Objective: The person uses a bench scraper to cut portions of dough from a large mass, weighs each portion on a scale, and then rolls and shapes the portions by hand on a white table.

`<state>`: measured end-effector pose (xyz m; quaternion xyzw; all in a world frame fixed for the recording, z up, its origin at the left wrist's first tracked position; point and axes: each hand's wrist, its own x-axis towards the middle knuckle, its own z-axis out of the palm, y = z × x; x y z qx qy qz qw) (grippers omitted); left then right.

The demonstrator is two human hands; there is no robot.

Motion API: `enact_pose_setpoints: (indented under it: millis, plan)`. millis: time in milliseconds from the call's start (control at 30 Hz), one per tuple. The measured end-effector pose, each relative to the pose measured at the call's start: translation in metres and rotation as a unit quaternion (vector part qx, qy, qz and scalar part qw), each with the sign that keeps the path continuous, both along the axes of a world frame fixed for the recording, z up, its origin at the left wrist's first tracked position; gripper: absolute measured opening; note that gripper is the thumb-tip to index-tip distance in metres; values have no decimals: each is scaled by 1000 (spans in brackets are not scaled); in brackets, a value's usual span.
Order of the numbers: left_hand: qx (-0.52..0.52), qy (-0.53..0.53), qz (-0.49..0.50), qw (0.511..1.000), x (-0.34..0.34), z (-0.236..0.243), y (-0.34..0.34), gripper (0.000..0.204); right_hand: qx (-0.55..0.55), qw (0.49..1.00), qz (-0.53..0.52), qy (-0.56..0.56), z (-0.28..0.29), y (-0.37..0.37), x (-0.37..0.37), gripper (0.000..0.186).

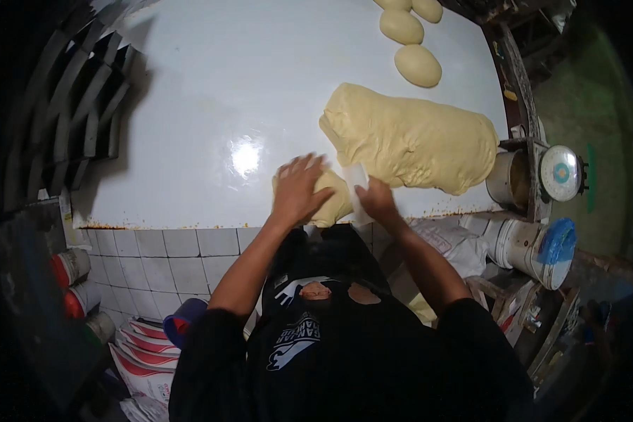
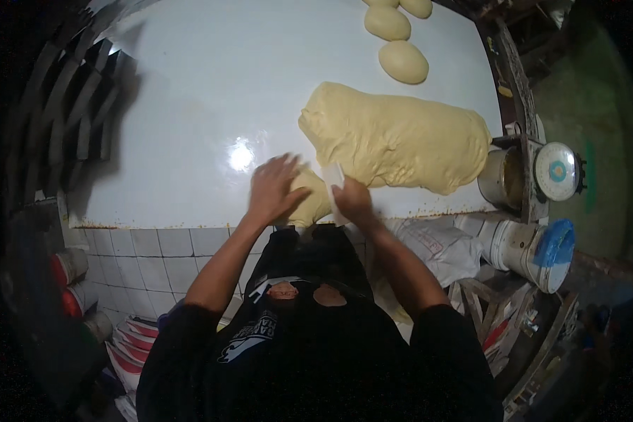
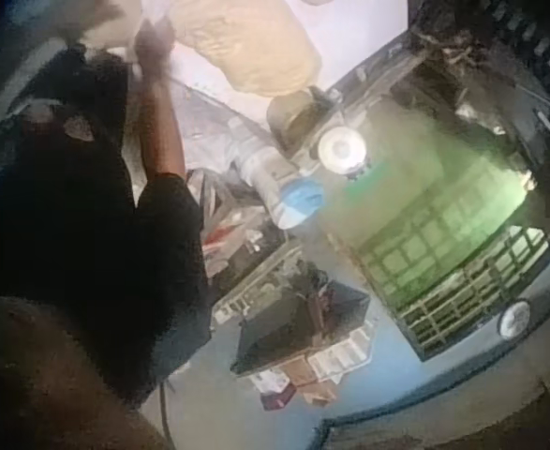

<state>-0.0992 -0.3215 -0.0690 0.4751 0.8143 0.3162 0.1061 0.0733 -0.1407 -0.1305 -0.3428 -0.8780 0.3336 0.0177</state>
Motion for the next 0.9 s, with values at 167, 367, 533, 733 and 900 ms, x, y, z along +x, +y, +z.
enact_pose_setpoints:
  millis: [167,367,533,733,900]
  plan:
    - [-85,-105,-17,991,-2,-30,9,58,13,990,-126,63,-20,-35,-47,36]
    - [-75,-240,56,966,-45,-57,-100,59,-184,954,-154,180,6,-23,-54,37]
    - [93,-380,137,910,-7,-46,-108,75,42,972,-136,188,-48,-115,-15,38]
    - [124,-641,211,728,-28,-20,-74,68,-424,897,-121,43,23,-65,-64,37]
    - [216,-784,65,578,-26,49,88,70,-618,656,-286,325,67,44,38,38]
